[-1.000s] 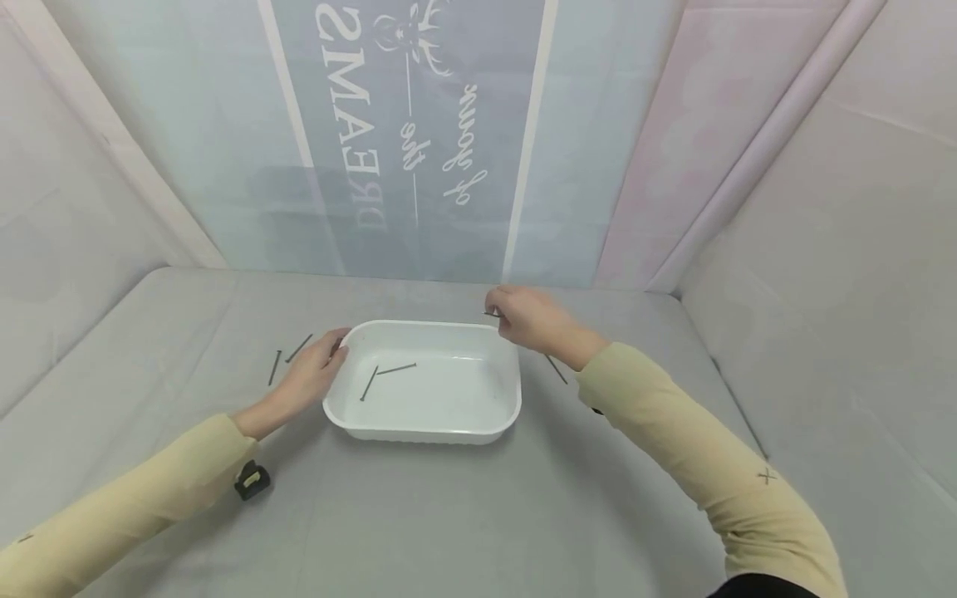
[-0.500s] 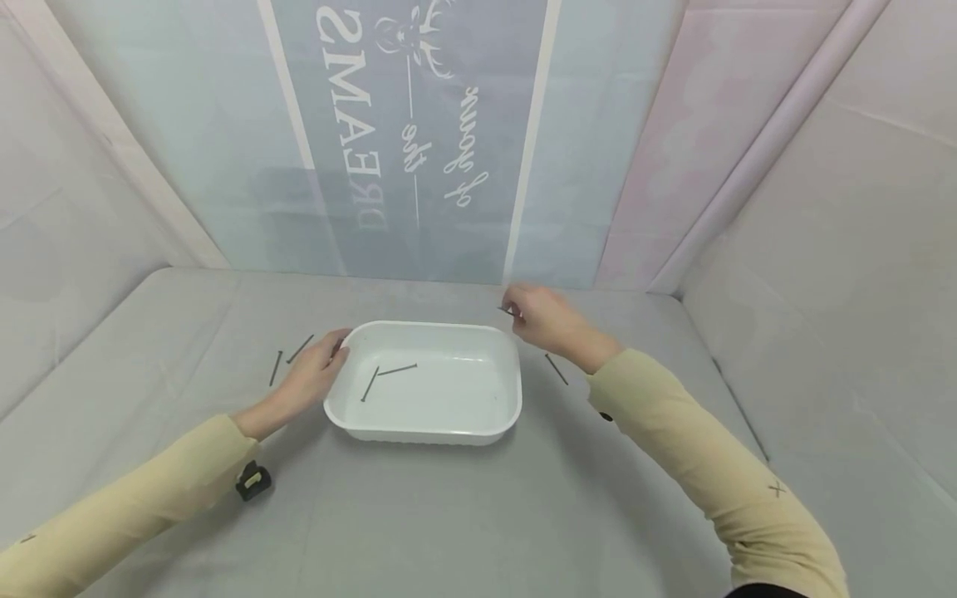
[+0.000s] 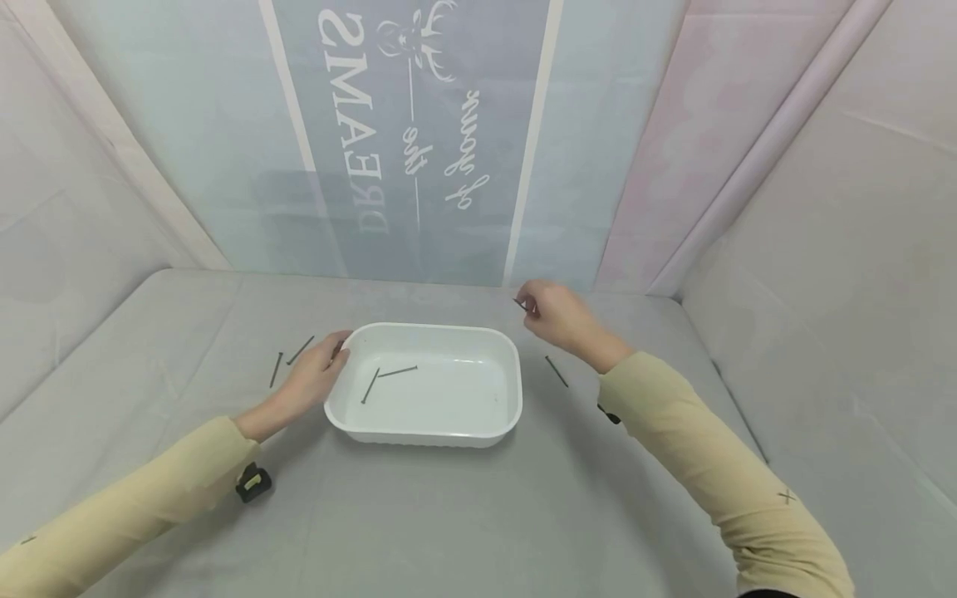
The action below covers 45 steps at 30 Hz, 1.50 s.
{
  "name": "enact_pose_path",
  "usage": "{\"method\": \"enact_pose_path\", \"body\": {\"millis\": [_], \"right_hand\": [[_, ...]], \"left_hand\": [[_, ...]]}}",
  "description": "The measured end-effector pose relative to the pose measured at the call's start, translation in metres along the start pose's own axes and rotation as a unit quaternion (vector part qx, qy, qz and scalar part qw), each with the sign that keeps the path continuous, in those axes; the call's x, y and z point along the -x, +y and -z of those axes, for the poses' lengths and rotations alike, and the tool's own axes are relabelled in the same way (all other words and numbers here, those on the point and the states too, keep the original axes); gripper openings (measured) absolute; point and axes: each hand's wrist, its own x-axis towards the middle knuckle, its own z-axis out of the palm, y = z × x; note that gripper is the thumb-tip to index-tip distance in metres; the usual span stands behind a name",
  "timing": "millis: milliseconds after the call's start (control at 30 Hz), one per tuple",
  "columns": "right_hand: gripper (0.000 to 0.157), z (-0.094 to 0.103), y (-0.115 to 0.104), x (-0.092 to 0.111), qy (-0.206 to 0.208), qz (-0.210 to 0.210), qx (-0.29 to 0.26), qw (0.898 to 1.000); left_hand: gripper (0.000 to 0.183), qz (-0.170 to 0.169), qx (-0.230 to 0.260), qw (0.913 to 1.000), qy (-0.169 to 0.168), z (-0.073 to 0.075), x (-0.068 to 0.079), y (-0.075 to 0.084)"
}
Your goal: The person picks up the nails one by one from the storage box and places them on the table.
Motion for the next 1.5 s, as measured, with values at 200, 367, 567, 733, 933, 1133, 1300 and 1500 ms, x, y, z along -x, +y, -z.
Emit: {"method": "enact_pose_path", "body": {"millis": [200, 367, 567, 733, 933, 1133, 1300, 1500], "right_hand": [[0.021, 0.001, 0.006, 0.003, -0.002, -0.033, -0.017, 0.999], [0.022, 0.000, 0.009, 0.005, 0.000, -0.066, -0.023, 0.998], [0.025, 0.000, 0.016, 0.007, 0.002, -0.128, -0.047, 0.991], [0.023, 0.002, 0.019, 0.011, 0.027, -0.139, -0.077, 0.987], [0.025, 0.000, 0.027, 0.013, 0.023, -0.186, -0.072, 0.980], [0.027, 0.001, 0.031, 0.016, 0.021, -0.247, -0.101, 0.964], [0.028, 0.001, 0.034, 0.017, 0.025, -0.276, -0.133, 0.952], [0.029, 0.000, 0.039, 0.019, 0.022, -0.291, -0.157, 0.944]], "left_hand": [[0.040, -0.002, 0.002, 1.0000, 0.004, 0.000, 0.000, 0.001], [0.040, 0.001, -0.003, 1.0000, 0.005, -0.001, 0.000, 0.000], [0.040, 0.001, -0.002, 1.0000, 0.003, -0.001, 0.001, -0.001], [0.040, -0.001, -0.001, 1.0000, 0.000, 0.001, 0.001, -0.001], [0.040, -0.004, 0.000, 1.0000, -0.003, 0.001, 0.002, -0.003], [0.040, -0.001, 0.001, 1.0000, -0.005, 0.001, 0.002, -0.003], [0.040, -0.001, 0.001, 1.0000, -0.005, 0.001, 0.003, -0.003], [0.040, 0.001, -0.002, 1.0000, -0.003, 0.001, 0.002, -0.001]]}}
